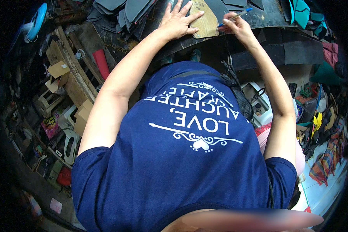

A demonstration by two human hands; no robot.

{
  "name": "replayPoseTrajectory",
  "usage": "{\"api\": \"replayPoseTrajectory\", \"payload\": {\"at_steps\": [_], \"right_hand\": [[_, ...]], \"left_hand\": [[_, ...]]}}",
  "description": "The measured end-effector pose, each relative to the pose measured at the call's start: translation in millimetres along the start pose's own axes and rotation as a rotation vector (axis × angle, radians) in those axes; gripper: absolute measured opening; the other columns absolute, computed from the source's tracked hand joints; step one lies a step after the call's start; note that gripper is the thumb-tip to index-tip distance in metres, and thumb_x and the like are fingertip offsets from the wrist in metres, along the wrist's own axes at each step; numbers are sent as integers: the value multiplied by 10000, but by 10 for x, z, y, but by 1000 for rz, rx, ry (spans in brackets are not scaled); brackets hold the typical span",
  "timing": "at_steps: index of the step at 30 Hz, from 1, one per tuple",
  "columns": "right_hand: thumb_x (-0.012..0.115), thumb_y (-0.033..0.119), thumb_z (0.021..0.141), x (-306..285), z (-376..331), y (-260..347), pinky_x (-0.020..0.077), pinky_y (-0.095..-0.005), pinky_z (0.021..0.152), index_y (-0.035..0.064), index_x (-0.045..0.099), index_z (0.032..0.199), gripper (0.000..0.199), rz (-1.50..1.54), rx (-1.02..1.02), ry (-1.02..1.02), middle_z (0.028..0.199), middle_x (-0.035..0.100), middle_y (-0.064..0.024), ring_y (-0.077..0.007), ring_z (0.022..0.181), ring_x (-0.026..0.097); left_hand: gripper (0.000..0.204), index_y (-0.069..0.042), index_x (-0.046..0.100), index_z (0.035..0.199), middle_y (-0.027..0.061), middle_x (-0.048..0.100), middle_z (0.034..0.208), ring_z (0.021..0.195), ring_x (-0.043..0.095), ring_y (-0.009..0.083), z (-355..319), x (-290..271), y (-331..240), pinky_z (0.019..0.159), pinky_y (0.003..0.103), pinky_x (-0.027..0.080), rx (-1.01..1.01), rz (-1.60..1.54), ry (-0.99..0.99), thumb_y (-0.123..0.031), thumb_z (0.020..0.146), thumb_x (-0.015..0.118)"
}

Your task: The person repeatedly places a wooden template on a stack of dark gray sheet material and uses a blue pen to trace the outline. They then remove the template, set it aside, and repeat the process on a new sheet. The marked sheets remain stacked on the worktable.

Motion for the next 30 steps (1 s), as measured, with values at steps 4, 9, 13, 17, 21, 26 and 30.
{"api": "replayPoseTrajectory", "payload": {"at_steps": [4,9,13,17,21,26,30], "right_hand": [[634,155,951,164,-147,165,488,-240,788,29,623,1033,151,-479,-250,87,908,633,16,-60,849,593],[633,145,946,230,-239,116,494,-244,765,21,625,1029,150,-634,-291,64,878,640,-18,-83,814,614],[647,216,937,125,-103,88,525,-269,704,60,626,1043,190,-237,-122,83,829,683,-30,-131,724,649],[683,195,915,169,-44,328,514,-240,739,31,665,1004,188,-226,-227,5,884,692,-9,-75,792,634],[641,125,931,670,-144,404,500,-266,777,15,655,1036,153,-356,-299,313,877,667,-24,-90,834,619],[640,144,934,760,-118,415,501,-272,754,26,661,1009,141,-471,-310,300,851,678,-48,-98,807,626],[647,246,924,797,-121,470,519,-300,746,90,688,1032,195,-556,-423,309,870,716,-86,-180,781,684]], "left_hand": [[727,-303,391,1477,214,252,1543,1406,211,469,-5,6,6,1141,609,124,-8,-10,3,-573,832,590],[704,-299,398,1474,213,246,1546,1413,195,470,-12,35,24,1139,613,120,6,-27,10,-569,848,576],[692,-291,398,1475,213,241,1550,1423,174,469,0,28,22,1137,620,115,39,-26,1,-561,861,566],[685,-283,396,1477,217,242,1549,1428,165,470,-7,44,21,1137,624,110,35,-24,27,-555,869,555],[676,-279,395,1478,218,248,1548,1426,172,472,-5,20,30,1140,621,100,60,-22,4,-551,877,542],[679,-274,391,1480,218,254,1547,1425,178,473,-12,44,36,1139,624,98,66,-27,-5,-550,878,539],[681,-273,381,1485,217,252,1549,1428,177,470,-28,34,41,1133,631,116,68,-22,-25,-548,881,534]]}}
Point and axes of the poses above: each hand's wrist, its own z-axis towards the middle knuckle, its own x-axis out of the palm, y = z × x, the point moved 9 cm from there along z, towards the middle knuckle
